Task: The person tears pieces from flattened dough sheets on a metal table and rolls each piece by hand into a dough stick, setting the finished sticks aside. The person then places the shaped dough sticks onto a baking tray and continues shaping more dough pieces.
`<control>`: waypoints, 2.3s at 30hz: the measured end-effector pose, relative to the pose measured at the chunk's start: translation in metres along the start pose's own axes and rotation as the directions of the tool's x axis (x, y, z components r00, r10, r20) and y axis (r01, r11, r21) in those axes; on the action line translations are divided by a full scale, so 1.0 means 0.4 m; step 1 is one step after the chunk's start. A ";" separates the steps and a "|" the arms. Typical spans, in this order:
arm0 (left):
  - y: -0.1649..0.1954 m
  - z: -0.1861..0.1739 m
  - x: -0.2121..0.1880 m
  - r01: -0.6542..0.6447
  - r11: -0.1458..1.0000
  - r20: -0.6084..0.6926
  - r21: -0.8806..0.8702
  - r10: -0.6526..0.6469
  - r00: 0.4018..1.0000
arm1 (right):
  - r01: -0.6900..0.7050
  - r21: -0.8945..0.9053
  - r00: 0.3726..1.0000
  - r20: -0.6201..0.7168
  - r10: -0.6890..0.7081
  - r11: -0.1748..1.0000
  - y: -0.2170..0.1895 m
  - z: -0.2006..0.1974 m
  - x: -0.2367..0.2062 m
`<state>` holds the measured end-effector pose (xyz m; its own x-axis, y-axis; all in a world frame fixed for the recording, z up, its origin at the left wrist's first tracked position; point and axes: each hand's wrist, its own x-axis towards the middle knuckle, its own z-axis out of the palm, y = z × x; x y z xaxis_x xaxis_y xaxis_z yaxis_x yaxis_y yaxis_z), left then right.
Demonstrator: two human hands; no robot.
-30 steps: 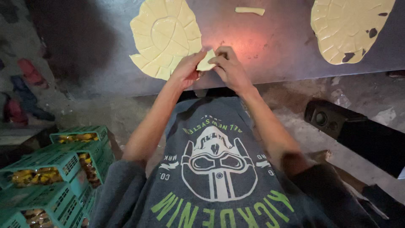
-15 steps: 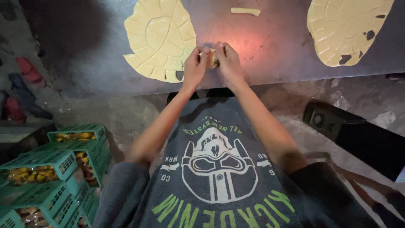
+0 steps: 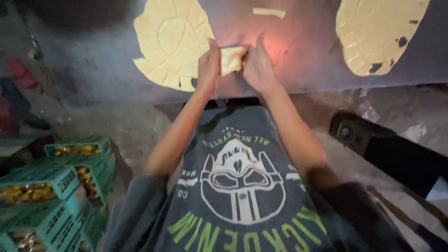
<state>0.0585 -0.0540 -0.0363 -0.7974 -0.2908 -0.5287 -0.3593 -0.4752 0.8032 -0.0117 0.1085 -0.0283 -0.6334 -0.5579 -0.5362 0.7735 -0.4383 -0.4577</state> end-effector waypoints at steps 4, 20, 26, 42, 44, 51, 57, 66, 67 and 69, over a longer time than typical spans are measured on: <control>0.020 -0.025 -0.020 0.061 0.996 0.075 0.058 -0.065 0.995 | -0.172 -0.191 0.985 -0.061 0.163 0.966 0.049 -0.019 -0.058; -0.047 -0.192 0.006 -0.360 0.835 0.378 0.416 0.201 0.904 | -0.066 -0.831 0.490 0.455 -0.744 -0.552 -0.057 -0.028 -0.213; -0.080 0.043 0.030 -0.811 0.224 0.705 0.540 0.405 0.582 | -0.039 -0.806 0.737 0.377 -0.562 -0.591 0.028 -0.126 -0.130; 0.016 0.280 0.161 -0.650 0.221 0.536 0.727 0.408 0.739 | 0.287 -0.912 0.730 0.406 -0.550 -0.293 -0.173 -0.182 0.040; -0.013 0.255 0.132 -0.570 0.456 0.424 0.683 0.388 0.818 | 0.265 -0.958 0.841 0.285 -0.461 -0.108 -0.160 -0.192 0.023; -0.053 0.207 0.113 -0.758 0.026 0.636 0.652 0.524 0.566 | 0.340 -0.765 0.620 0.619 -0.481 -0.546 -0.119 -0.232 -0.041; -0.071 0.180 0.102 -0.800 0.042 0.732 0.598 0.376 0.568 | 0.410 -0.712 0.590 0.683 -0.430 -0.570 -0.144 -0.257 -0.030; -0.073 0.110 0.013 -0.832 0.086 0.786 0.548 0.289 0.547 | 0.401 -0.767 0.710 0.606 -0.359 -0.501 -0.129 -0.226 -0.135; -0.059 0.079 -0.019 -0.841 0.108 0.803 0.530 0.255 0.538 | 0.405 -0.758 0.684 0.622 -0.380 -0.511 -0.135 -0.209 -0.135; -0.040 0.021 -0.097 -0.527 0.582 0.604 0.619 0.076 0.793 | 0.306 -0.801 0.700 0.556 -0.448 -0.515 -0.154 -0.172 -0.100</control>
<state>0.0914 -0.0280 -0.0264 -0.9529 0.2345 -0.1923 -0.0886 0.3912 0.9160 -0.0353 0.2063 -0.0276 -0.7787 -0.5860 0.2240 -0.6086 0.6191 -0.4963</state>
